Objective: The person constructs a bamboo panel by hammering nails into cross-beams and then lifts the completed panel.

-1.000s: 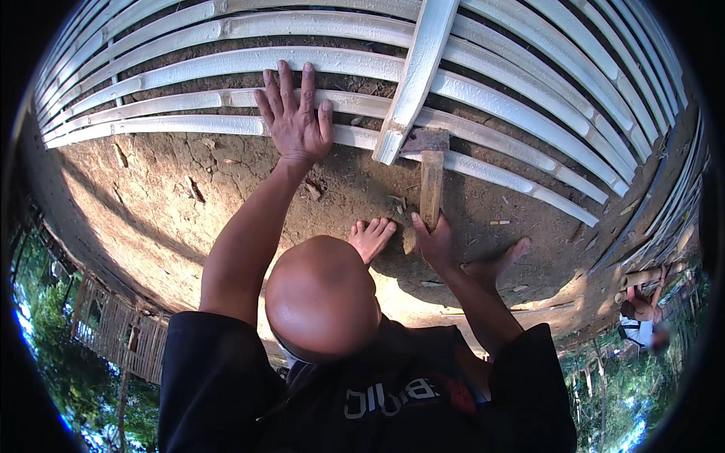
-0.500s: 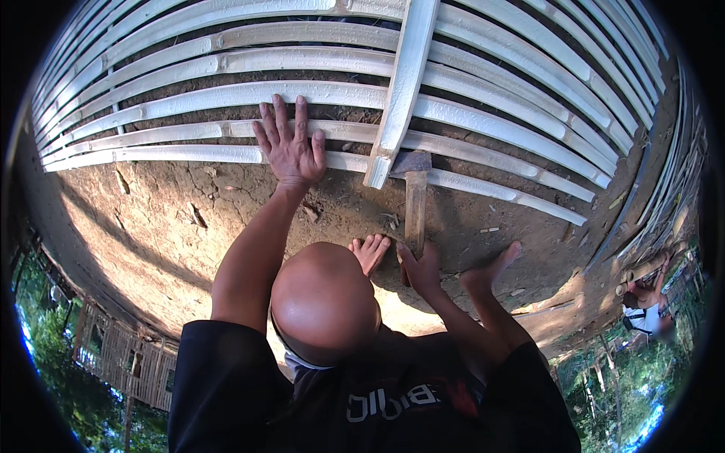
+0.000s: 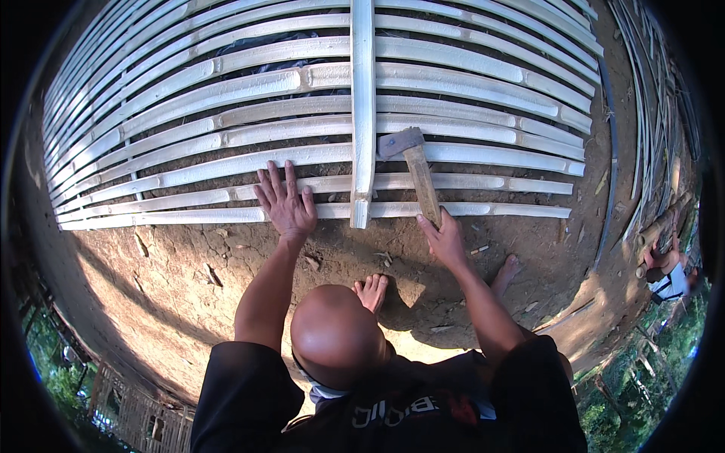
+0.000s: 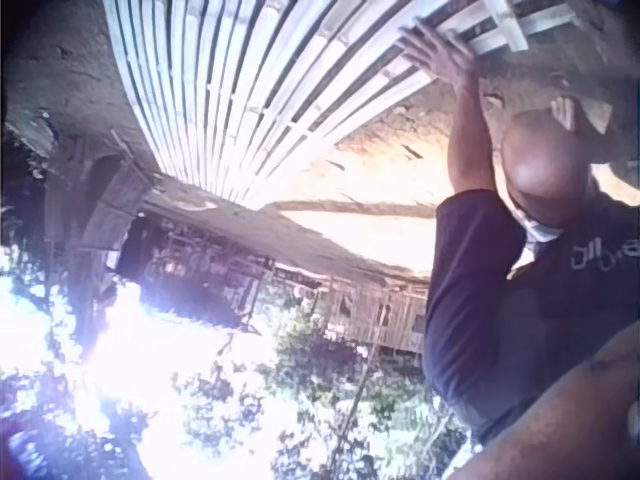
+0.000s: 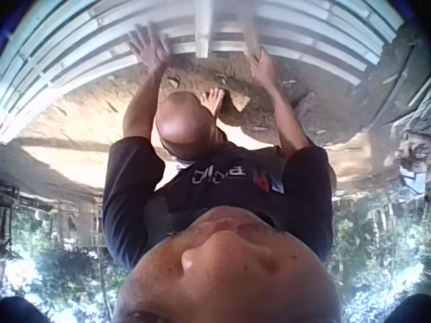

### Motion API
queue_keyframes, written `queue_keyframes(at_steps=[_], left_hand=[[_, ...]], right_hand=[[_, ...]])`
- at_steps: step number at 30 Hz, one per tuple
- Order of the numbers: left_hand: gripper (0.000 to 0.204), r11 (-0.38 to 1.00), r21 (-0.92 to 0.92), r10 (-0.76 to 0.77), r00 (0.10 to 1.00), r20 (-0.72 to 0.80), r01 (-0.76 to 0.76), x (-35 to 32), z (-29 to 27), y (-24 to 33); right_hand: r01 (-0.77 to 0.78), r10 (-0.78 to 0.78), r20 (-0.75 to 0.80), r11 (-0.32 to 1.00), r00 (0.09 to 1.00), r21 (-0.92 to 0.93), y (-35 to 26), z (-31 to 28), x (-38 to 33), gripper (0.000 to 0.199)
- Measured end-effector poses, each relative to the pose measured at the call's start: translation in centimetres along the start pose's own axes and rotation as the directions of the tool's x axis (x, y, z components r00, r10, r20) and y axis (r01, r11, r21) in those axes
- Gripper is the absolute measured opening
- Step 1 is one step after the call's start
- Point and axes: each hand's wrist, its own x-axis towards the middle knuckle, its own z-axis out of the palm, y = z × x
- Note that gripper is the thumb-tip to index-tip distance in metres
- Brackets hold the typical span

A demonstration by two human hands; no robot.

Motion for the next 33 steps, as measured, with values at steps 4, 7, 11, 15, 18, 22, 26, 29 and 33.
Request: queue_keyframes(at_steps=[4, 7, 11, 15, 18, 22, 26, 29, 33], left_hand=[[0.064, 1.000, -0.010, 0.006, 1.000, -0.001, -0.006, 0.1, -0.4, 0.2], [0.064, 1.000, 0.006, -0.007, 1.000, 0.013, 0.007, 0.0, -0.3, 0.1], [0.064, 1.000, 0.012, -0.024, 0.999, 0.030, 0.023, -0.1, -0.7, -0.3], [0.065, 1.000, -0.007, -0.021, 1.000, 0.016, 0.021, 0.5, -0.5, -0.2], [0.065, 1.000, -0.015, -0.004, 0.999, 0.032, 0.004, 0.4, -0.4, 0.3], [0.066, 0.999, 0.043, 0.014, 0.999, 0.031, -0.015, 0.3, -0.4, 0.2], [0.067, 0.999, 0.043, 0.004, 1.000, 0.027, -0.005, 0.2, -0.3, -0.4], [0.067, 0.999, 0.044, -0.005, 0.999, 0.040, 0.003, 0.3, -0.9, -0.4], [0.067, 0.999, 0.041, -0.001, 0.998, 0.070, -0.002, 0.4, -0.8, 0.3]], right_hand=[[0.062, -0.057, 0.072, 0.995, 0.996, -0.081, 0.5, -0.5, 1.9, 0.039], [-0.044, 0.039, 0.147, 0.999, 0.988, 0.030, -2.2, -0.2, 0.8, 0.038], [-0.201, 0.191, 0.207, 0.979, 0.959, 0.027, -7.6, -0.5, -2.2, 0.036], [-0.147, 0.133, 0.161, 0.986, 0.978, 0.076, -7.1, -0.2, -2.4, 0.037], [-0.026, 0.020, 0.081, 0.997, 0.997, 0.079, -2.2, 0.4, 0.1, 0.037], [-0.015, 0.005, 0.084, 0.992, 0.996, 0.127, -0.6, 2.4, 1.7, 0.039], [-0.216, 0.184, 0.153, 0.950, 0.971, 0.224, -4.5, 3.0, -1.2, 0.041], [-0.175, 0.156, 0.174, 0.979, 0.972, 0.102, -10.1, 0.9, -3.7, 0.042], [-0.009, 0.015, 0.042, 0.990, 0.999, -0.143, -5.3, -0.8, -2.5, 0.045]])
